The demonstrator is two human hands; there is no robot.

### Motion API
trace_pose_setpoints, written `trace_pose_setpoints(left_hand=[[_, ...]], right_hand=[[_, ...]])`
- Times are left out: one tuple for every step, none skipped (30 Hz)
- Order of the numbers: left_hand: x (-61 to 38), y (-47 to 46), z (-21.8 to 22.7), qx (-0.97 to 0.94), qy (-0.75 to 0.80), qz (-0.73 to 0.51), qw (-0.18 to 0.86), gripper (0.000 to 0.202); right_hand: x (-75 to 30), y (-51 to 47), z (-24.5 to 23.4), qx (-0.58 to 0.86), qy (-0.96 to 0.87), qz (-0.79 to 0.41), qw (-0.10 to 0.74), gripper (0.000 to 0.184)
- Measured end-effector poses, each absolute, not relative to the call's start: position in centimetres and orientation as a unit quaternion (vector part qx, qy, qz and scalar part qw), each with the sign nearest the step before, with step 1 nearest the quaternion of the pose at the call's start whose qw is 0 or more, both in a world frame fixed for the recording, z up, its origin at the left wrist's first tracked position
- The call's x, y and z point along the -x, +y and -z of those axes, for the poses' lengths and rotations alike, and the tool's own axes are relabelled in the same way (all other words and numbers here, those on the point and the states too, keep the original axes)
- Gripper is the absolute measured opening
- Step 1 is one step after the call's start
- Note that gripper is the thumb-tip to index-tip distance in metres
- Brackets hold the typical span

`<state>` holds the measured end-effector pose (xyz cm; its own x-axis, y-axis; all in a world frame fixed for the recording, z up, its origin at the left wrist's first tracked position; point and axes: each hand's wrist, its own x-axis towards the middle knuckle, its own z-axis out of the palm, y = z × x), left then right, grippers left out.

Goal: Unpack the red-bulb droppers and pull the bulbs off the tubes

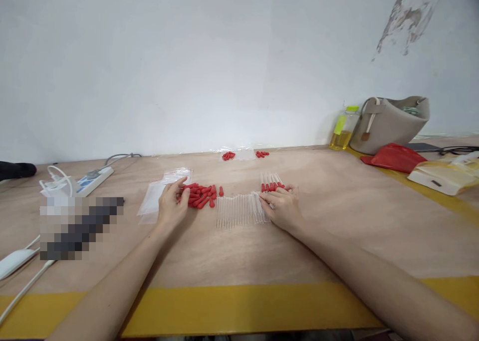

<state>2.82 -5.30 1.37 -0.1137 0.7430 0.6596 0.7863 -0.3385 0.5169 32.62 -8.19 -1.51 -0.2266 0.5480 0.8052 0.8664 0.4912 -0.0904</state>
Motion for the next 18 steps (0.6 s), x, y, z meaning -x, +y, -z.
trace_pose_setpoints(left_hand=[[-3.0, -5.3, -1.4, 0.675, -0.566, 0.472, 0.035, 0.033], [-3.3, -5.3, -1.3, 0.686, -0.559, 0.463, 0.050, 0.031], [-3.6, -5.3, -1.3, 0.698, -0.553, 0.450, 0.069, 0.027], [-3.8, -5.3, -1.2, 0.711, -0.547, 0.434, 0.088, 0.023], [-4.0, -5.2, -1.2, 0.724, -0.539, 0.417, 0.107, 0.018], [-4.1, -5.2, -1.1, 0.738, -0.529, 0.401, 0.122, 0.014], [-4.2, -5.1, -1.0, 0.751, -0.518, 0.388, 0.131, 0.012], [-4.1, -5.0, -0.9, 0.763, -0.507, 0.378, 0.135, 0.011], [-4.1, -4.9, -0.8, 0.772, -0.498, 0.371, 0.137, 0.010], [-4.0, -4.8, -0.7, 0.778, -0.492, 0.365, 0.139, 0.010], [-4.0, -4.8, -0.6, 0.782, -0.489, 0.360, 0.139, 0.010], [-3.9, -4.7, -0.5, 0.786, -0.486, 0.356, 0.139, 0.011], [-3.9, -4.7, -0.4, 0.789, -0.485, 0.351, 0.139, 0.012], [-3.8, -4.7, -0.4, 0.791, -0.485, 0.346, 0.139, 0.012], [-3.8, -4.7, -0.3, 0.793, -0.485, 0.341, 0.140, 0.013], [-3.8, -4.8, -0.3, 0.794, -0.485, 0.337, 0.142, 0.013], [-3.8, -4.8, -0.3, 0.794, -0.487, 0.334, 0.145, 0.013], [-3.9, -4.9, -0.2, 0.793, -0.490, 0.331, 0.148, 0.013]], right_hand=[[-32.6, -8.1, 1.7, 0.459, -0.763, 0.204, 0.406, 0.019], [-32.5, -8.0, 1.9, 0.453, -0.767, 0.213, 0.401, 0.018], [-32.5, -7.9, 2.1, 0.450, -0.771, 0.219, 0.395, 0.018], [-32.5, -7.9, 2.2, 0.449, -0.772, 0.223, 0.390, 0.017], [-32.4, -7.8, 2.3, 0.451, -0.773, 0.223, 0.387, 0.017], [-32.4, -7.8, 2.3, 0.455, -0.772, 0.221, 0.385, 0.017], [-32.3, -7.9, 2.3, 0.459, -0.771, 0.217, 0.384, 0.017], [-32.2, -7.9, 2.3, 0.463, -0.772, 0.211, 0.381, 0.017], [-32.1, -8.0, 2.2, 0.466, -0.774, 0.205, 0.377, 0.018], [-32.0, -8.1, 2.1, 0.468, -0.776, 0.199, 0.374, 0.018], [-32.0, -8.2, 2.0, 0.469, -0.779, 0.193, 0.370, 0.018], [-31.9, -8.3, 2.0, 0.469, -0.782, 0.187, 0.366, 0.019], [-31.8, -8.4, 1.9, 0.469, -0.786, 0.180, 0.362, 0.019], [-31.8, -8.5, 1.8, 0.468, -0.789, 0.175, 0.358, 0.020], [-31.7, -8.6, 1.8, 0.467, -0.792, 0.170, 0.355, 0.021], [-31.7, -8.7, 1.7, 0.465, -0.795, 0.167, 0.352, 0.022], [-31.7, -8.7, 1.7, 0.463, -0.798, 0.165, 0.349, 0.024], [-31.7, -8.8, 1.7, 0.463, -0.799, 0.165, 0.346, 0.027]])
